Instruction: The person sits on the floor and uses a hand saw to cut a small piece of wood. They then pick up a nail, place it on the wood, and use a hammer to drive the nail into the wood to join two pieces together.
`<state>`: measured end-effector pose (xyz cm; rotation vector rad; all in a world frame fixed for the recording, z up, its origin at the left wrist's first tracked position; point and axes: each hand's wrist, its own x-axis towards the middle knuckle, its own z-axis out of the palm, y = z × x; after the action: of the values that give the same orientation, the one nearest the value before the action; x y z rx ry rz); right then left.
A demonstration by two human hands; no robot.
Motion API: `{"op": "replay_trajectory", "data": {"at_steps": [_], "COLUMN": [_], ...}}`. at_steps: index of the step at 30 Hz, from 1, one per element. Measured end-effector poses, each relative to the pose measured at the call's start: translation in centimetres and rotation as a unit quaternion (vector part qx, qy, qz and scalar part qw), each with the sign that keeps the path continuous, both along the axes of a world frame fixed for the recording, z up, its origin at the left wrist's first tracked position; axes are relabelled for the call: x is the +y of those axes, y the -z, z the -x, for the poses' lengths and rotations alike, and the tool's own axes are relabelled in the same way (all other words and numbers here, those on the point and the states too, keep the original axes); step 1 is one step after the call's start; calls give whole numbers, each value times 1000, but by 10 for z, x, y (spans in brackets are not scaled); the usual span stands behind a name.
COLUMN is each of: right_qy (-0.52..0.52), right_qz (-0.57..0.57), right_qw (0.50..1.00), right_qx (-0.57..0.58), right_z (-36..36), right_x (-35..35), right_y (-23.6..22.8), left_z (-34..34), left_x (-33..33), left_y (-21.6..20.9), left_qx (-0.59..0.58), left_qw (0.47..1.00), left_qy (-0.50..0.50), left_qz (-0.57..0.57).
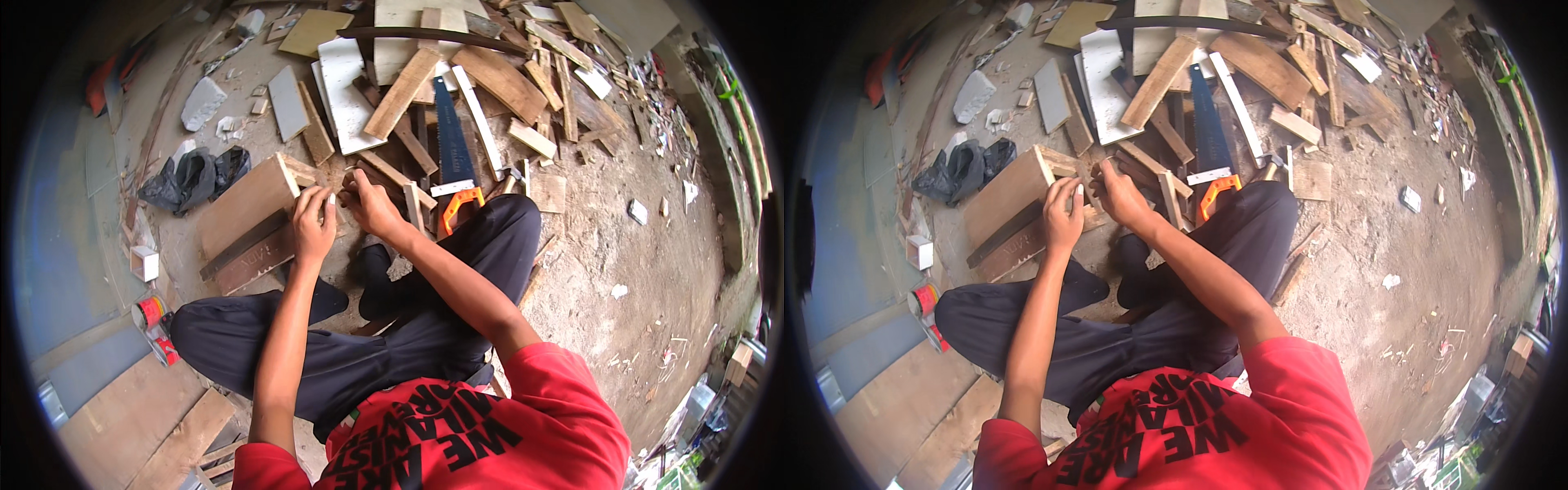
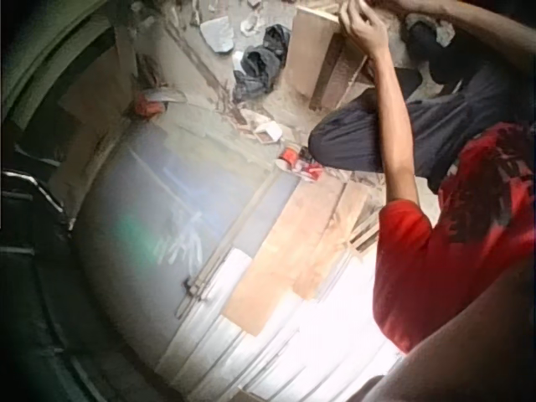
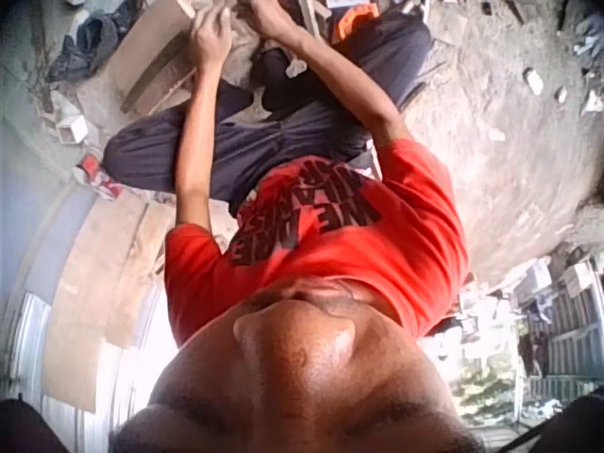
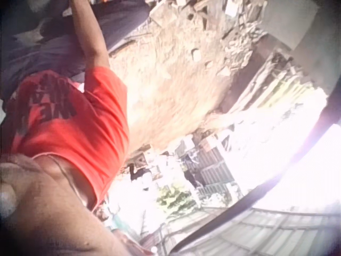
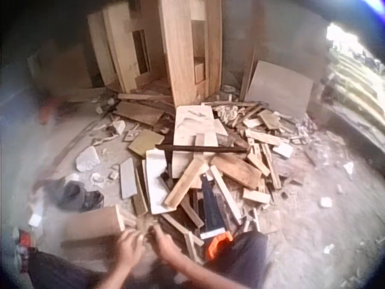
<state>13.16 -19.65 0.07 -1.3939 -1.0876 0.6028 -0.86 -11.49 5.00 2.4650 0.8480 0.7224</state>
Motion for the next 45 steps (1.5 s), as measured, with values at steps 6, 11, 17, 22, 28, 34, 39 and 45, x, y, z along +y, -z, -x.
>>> {"op": "replay_trajectory", "data": {"at_steps": [6,11,17,22,28,34,39,45], "right_qy": [25,-1,383,678,612,576,654,558], "right_qz": [18,46,3,420,575,562,412,45], "right_qw": [1000,999,914,583,520,592,633,821], "right_qx": [4,-13,-133,153,160,48,-45,-116], "right_z": [-23,-32,-133,-230,-223,-199,-219,-169], "right_x": [-25,-31,-53,-114,-127,-116,-108,-64], "right_y": [-9,10,10,172,210,175,147,34], "left_z": [-46,-61,-37,18,44,62,79,122], "left_x": [-21,-31,13,34,22,12,13,-14], "left_y": [21,25,-20,-39,-42,-82,-66,-25], "left_qx": [-165,-198,-300,-381,-481,-505,-546,-512], "left_qw": [922,846,850,782,635,645,637,690], "left_qy": [-68,-149,-162,-262,-276,-242,-245,-257], "left_qz": [343,472,402,418,537,520,486,443]}}
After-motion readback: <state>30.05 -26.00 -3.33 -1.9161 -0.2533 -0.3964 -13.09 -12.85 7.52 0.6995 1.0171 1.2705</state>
